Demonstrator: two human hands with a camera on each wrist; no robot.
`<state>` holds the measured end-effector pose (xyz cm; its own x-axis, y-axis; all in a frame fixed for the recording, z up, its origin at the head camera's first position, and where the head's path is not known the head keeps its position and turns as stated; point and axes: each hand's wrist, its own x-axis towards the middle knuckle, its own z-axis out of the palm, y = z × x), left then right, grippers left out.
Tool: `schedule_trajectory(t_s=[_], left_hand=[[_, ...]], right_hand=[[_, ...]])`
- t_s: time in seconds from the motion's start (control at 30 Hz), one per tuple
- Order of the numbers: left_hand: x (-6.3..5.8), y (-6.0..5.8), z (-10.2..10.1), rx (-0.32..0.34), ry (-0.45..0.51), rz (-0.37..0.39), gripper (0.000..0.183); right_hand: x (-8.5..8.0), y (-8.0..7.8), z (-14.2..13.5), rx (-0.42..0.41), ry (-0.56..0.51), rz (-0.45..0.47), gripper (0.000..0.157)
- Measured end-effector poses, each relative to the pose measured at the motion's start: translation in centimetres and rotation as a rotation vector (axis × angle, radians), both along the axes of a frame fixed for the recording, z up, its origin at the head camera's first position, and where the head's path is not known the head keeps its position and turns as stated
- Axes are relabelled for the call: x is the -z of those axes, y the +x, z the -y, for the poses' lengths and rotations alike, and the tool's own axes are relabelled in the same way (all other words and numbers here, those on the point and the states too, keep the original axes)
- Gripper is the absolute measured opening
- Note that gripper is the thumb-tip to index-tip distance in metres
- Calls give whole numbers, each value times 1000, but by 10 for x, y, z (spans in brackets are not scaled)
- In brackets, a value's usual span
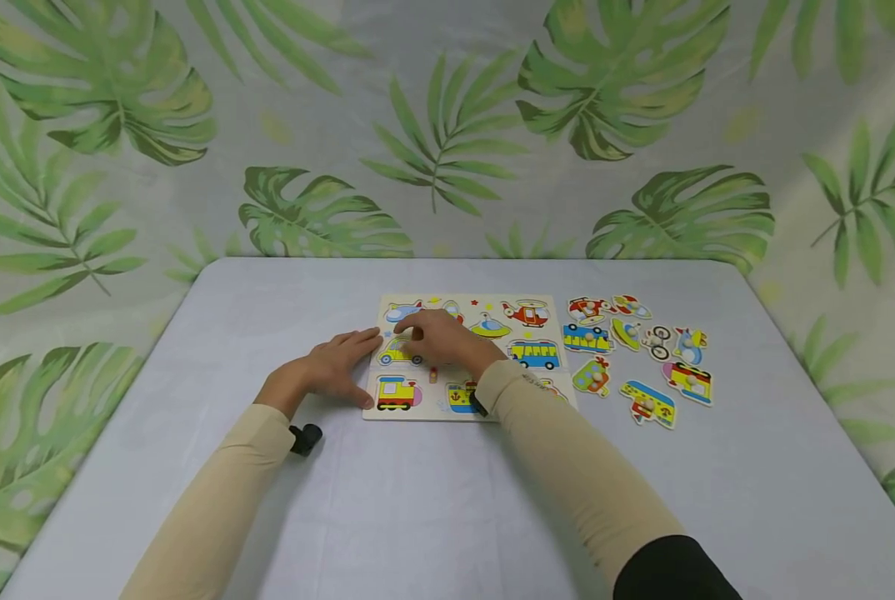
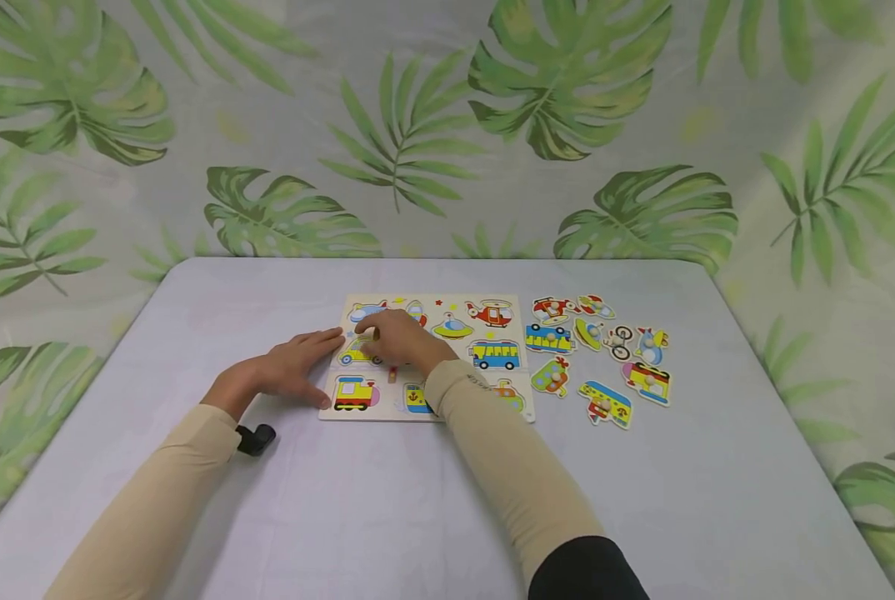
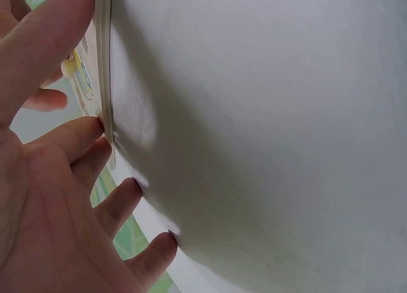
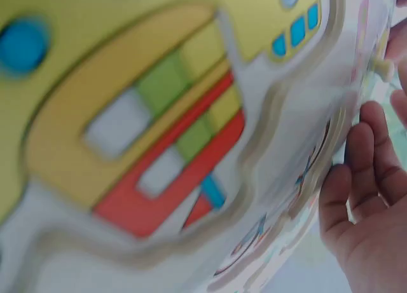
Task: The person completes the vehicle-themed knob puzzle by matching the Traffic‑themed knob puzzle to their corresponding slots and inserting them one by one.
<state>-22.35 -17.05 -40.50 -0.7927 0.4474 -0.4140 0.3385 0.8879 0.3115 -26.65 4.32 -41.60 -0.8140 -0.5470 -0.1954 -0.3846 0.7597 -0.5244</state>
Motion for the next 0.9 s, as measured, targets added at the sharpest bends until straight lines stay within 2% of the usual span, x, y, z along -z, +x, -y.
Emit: schedule_trajectory(t_s=[0.23, 0.47, 0.63, 0.77, 0.9], left_hand=[[-1, 2, 1, -1, -6, -2, 103], [0, 1, -3, -10, -1, -5, 104], [1, 2, 0, -20, 2, -13, 104], [3, 3, 2, -19, 11, -11, 104], [3, 2, 1, -2, 14, -26, 103]], right_hand=[[-6, 3, -12, 18, -37, 20, 33], [-16, 0, -33, -40, 14, -81, 31], [-20, -8, -57, -17, 84, -155, 28], [-26, -12, -91, 30, 137, -199, 28], [-34, -17, -144, 123, 200, -238, 29]])
